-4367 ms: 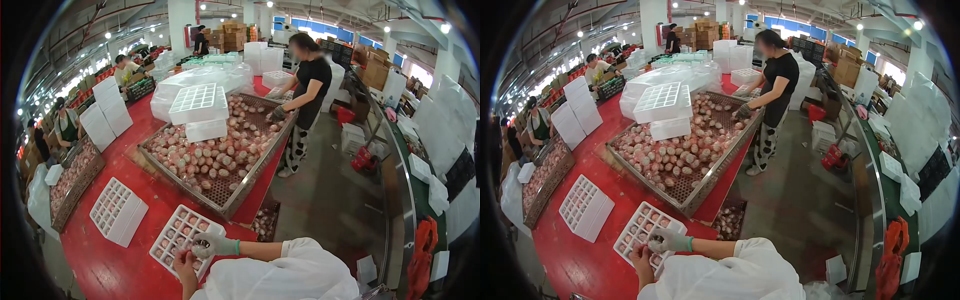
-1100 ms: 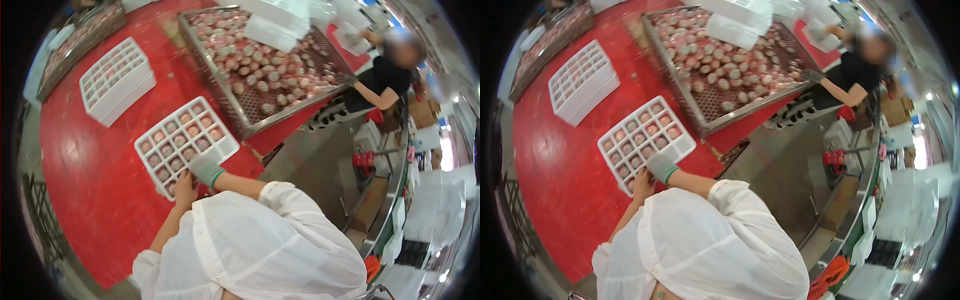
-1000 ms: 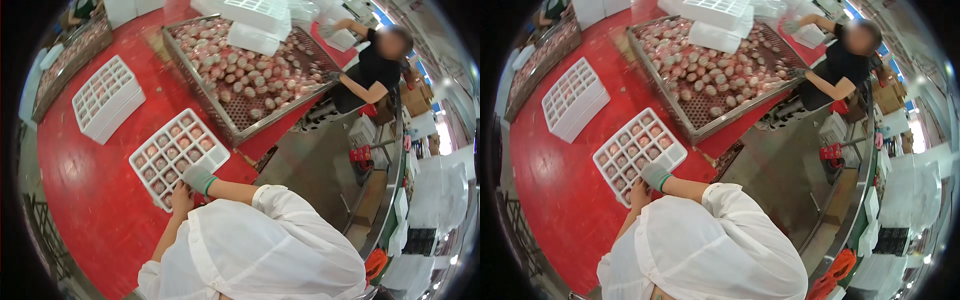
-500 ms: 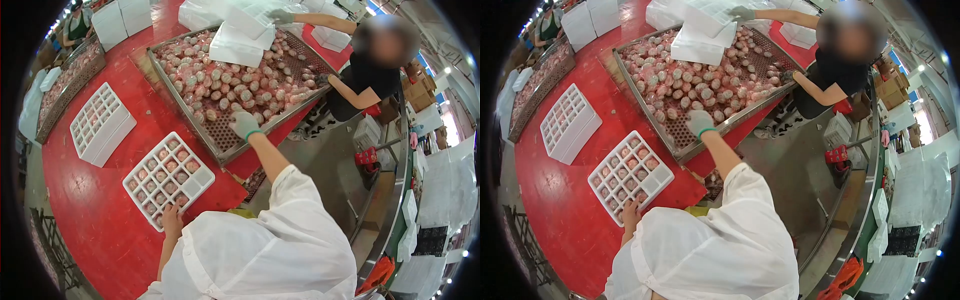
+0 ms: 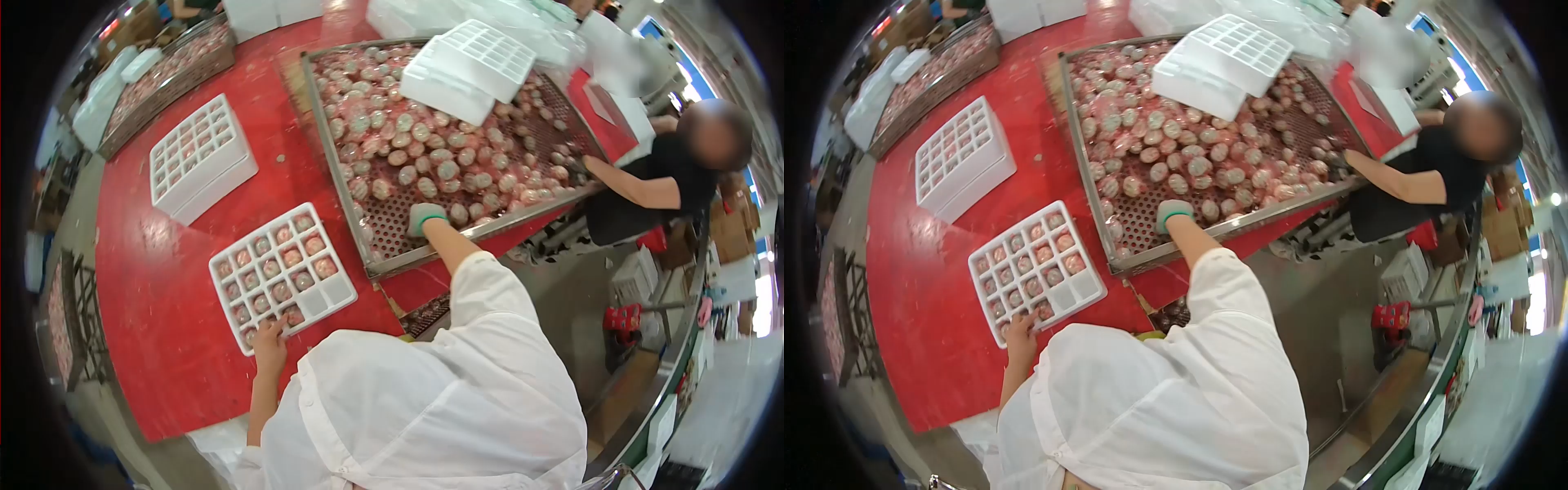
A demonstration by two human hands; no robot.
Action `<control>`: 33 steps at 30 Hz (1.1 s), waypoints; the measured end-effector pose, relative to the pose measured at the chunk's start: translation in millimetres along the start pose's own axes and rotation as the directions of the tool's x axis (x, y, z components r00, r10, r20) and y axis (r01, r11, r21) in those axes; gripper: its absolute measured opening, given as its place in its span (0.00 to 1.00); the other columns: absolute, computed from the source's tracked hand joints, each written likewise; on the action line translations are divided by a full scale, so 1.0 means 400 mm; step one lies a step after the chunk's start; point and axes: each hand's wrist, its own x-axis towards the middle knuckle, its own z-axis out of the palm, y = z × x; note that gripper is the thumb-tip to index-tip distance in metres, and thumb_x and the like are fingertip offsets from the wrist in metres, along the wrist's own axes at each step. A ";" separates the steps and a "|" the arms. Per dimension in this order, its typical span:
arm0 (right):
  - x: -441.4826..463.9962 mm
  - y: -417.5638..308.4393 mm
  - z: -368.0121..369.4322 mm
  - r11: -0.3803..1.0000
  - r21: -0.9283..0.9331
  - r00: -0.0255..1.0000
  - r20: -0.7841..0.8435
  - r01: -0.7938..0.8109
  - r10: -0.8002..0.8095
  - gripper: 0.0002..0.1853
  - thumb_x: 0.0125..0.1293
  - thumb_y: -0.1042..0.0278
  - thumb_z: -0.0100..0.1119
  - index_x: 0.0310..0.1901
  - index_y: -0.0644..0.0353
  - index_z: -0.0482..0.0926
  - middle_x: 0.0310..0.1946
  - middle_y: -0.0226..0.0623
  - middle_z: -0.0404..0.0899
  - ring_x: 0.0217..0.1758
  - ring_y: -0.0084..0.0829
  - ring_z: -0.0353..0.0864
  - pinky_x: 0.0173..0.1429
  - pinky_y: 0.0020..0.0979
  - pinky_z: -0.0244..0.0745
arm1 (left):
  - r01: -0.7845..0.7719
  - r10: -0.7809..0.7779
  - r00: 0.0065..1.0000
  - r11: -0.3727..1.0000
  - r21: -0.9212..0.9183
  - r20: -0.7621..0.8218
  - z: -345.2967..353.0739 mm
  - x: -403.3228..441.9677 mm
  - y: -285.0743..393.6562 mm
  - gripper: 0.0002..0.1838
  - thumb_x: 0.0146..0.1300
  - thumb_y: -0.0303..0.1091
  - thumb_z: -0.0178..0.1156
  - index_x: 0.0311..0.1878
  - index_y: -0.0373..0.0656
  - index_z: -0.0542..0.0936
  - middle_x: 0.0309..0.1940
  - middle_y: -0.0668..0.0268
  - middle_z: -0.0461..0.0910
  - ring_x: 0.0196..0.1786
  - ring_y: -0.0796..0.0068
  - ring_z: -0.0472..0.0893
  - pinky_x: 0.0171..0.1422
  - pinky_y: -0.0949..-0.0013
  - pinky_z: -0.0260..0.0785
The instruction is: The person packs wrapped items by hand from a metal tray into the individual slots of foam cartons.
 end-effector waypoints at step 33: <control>-0.416 -0.378 -0.063 -0.062 0.919 0.685 -0.334 0.390 -0.647 0.25 0.56 0.75 0.65 0.56 0.65 0.72 0.45 0.31 0.76 0.45 0.20 0.76 0.50 0.25 0.75 | -0.038 -0.179 0.977 0.383 -0.923 -0.115 -0.107 0.160 0.348 0.02 0.67 0.25 0.56 0.37 0.40 0.73 0.28 0.76 0.69 0.31 0.89 0.65 0.35 0.80 0.59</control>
